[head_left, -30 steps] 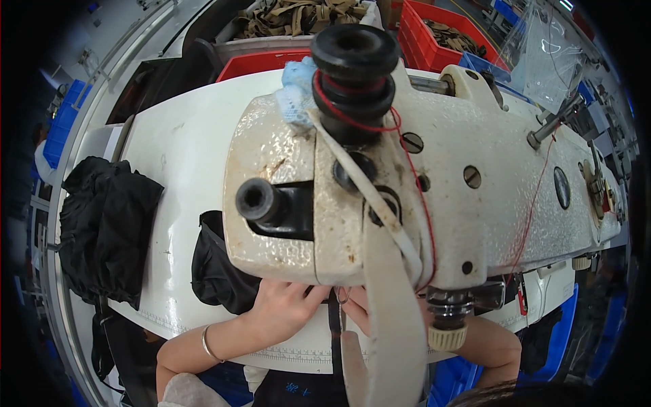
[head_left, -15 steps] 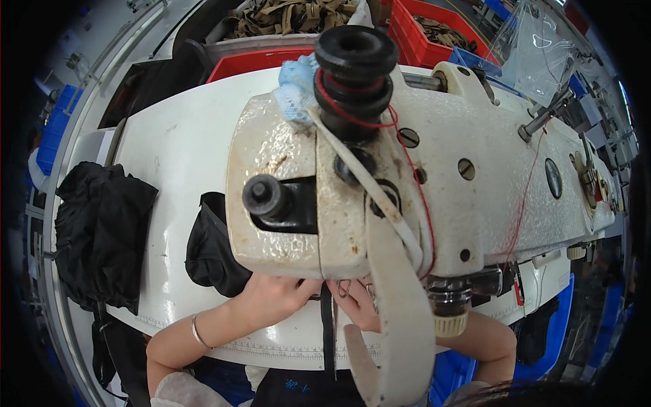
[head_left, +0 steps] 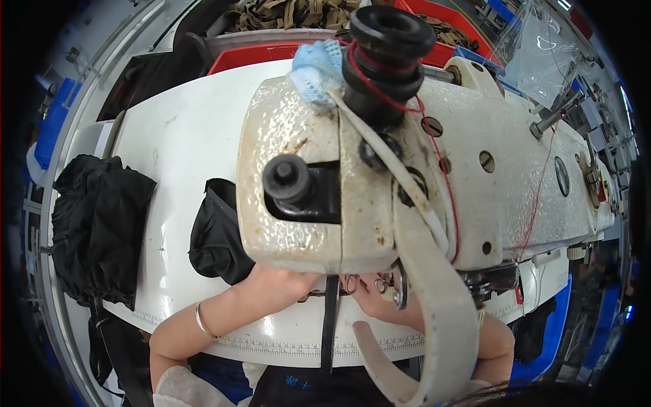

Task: Sewing together components for a leather or fabric bag using an industrial sewing machine in a workshop environment.

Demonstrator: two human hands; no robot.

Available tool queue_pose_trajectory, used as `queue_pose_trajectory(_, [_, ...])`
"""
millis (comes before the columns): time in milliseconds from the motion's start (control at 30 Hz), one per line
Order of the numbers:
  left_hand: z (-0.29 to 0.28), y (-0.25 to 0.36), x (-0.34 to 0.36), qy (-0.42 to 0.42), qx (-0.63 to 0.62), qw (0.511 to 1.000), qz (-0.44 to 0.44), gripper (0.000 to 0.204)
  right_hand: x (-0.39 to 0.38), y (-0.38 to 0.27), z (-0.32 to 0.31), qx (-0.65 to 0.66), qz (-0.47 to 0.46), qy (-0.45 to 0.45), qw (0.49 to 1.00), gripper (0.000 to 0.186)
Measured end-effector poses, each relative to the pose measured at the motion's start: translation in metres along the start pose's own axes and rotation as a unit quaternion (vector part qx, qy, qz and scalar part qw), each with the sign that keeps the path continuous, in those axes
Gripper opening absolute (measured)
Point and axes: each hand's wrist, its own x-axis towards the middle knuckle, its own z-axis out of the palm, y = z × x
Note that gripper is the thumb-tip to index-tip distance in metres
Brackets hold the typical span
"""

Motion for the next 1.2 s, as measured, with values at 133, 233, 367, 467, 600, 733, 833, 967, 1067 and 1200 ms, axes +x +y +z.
queue_pose_trajectory(133, [0.017, -0.006, -0.004, 0.052, -0.006, 0.998, 0.025, 0.027, 0.003, 0.006, 0.006, 0.027, -0.082, 0.039, 0.995, 0.04])
queue_pose_trajectory(233, [0.018, -0.006, -0.008, 0.032, -0.044, 0.998, 0.009, 0.027, 0.005, 0.004, 0.003, -0.035, -0.118, 0.056, 0.991, 0.041])
queue_pose_trajectory(367, [0.015, -0.004, -0.004, 0.017, -0.088, 0.996, -0.003, 0.028, 0.006, 0.005, 0.006, 0.1, -0.001, 0.013, 0.995, 0.042])
queue_pose_trajectory(467, [0.006, 0.0, -0.003, 0.006, -0.079, 0.996, -0.032, 0.028, 0.003, 0.019, 0.011, -0.473, -0.231, 0.161, 0.835, 0.037])
queue_pose_trajectory(600, [0.008, 0.005, 0.001, 0.079, -0.072, 0.993, -0.043, 0.027, 0.011, 0.02, 0.015, -0.6, -0.272, 0.064, 0.749, 0.033])
queue_pose_trajectory(733, [0.009, 0.014, -0.004, 0.071, 0.0, 0.997, -0.029, 0.026, 0.017, 0.008, 0.012, -0.712, -0.305, -0.032, 0.631, 0.03])
queue_pose_trajectory(833, [-0.002, 0.016, 0.002, 0.075, 0.034, 0.996, -0.016, 0.025, 0.022, -0.004, 0.009, -0.779, -0.325, -0.102, 0.527, 0.027])
queue_pose_trajectory(967, [-0.001, 0.005, 0.008, 0.112, -0.035, 0.993, 0.009, 0.026, 0.026, -0.018, 0.002, -0.844, -0.338, -0.191, 0.37, 0.024])
queue_pose_trajectory(1067, [0.003, -0.001, 0.005, 0.093, -0.014, 0.995, -0.02, 0.03, 0.028, -0.024, 0.001, -0.87, -0.345, -0.249, 0.251, 0.021])
queue_pose_trajectory(1200, [-0.001, 0.001, 0.01, 0.095, -0.014, 0.995, -0.035, 0.033, 0.026, -0.034, -0.002, -0.883, -0.328, -0.327, 0.077, 0.019])
